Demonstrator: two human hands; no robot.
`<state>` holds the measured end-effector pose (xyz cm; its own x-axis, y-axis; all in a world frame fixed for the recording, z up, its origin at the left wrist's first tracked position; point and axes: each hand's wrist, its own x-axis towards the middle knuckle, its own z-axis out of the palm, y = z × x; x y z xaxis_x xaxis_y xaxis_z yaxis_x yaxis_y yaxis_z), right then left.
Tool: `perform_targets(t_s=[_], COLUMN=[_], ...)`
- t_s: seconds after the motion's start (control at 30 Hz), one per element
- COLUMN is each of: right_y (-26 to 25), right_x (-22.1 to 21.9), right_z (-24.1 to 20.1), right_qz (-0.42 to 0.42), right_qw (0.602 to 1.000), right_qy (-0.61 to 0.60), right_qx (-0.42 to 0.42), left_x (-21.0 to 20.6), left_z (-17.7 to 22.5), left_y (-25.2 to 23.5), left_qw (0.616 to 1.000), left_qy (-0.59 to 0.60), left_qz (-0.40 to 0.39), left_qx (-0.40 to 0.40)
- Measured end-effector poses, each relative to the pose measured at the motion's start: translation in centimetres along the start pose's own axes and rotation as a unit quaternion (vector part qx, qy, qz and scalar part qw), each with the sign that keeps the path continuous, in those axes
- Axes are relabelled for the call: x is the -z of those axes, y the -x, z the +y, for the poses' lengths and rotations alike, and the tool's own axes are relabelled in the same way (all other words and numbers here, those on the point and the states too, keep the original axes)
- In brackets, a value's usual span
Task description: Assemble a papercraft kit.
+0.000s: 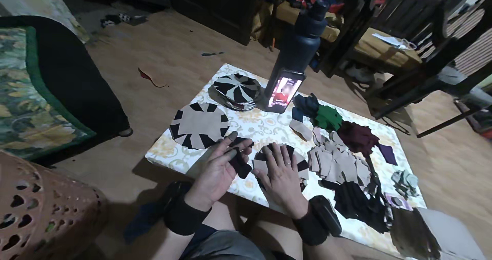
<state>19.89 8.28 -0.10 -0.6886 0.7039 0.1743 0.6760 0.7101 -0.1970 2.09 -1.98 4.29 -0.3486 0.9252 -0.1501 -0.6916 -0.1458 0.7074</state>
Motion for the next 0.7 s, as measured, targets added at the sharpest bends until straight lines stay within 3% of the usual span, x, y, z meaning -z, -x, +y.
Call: perform_targets(t_s=[0.1, 0.17, 0.33, 0.47, 0.6, 0.7], right_y=[0.9, 1.4, 2.0, 1.9, 2.4, 2.8], right_x=[1.1, 2.2, 3.2, 3.0, 2.6, 2.3], right_z=[-0.6, -1.4, -4.6, -4.7, -4.6, -4.7], right_qz=[0.046, 0.116, 0.146, 0.215, 0.24, 0.239], right_qw=[0.998, 0.979, 0.829, 0.784, 0.776, 0.779], right_qy=[-0.046, -0.164, -0.539, -0.582, -0.582, -0.578], right_qx=[0.005, 0.034, 0.036, 0.027, 0.034, 0.031], left_x=[-0.6, -0.8, -1.5, -1.1, -1.1, -1.2], left_z=[-0.4, -1.0, -2.4, -3.3, -3.7, -4.0], left_y=[0.5, 0.8, 1.7, 1.8, 2.1, 2.0], left_qw=[0.999, 0.996, 0.976, 0.966, 0.983, 0.986], left_qy=[-0.027, -0.046, -0.146, -0.177, -0.153, -0.141], left_qz=[-0.026, -0.056, -0.125, -0.144, -0.089, -0.071], left_qx=[-0.017, -0.043, -0.103, -0.122, -0.052, -0.06])
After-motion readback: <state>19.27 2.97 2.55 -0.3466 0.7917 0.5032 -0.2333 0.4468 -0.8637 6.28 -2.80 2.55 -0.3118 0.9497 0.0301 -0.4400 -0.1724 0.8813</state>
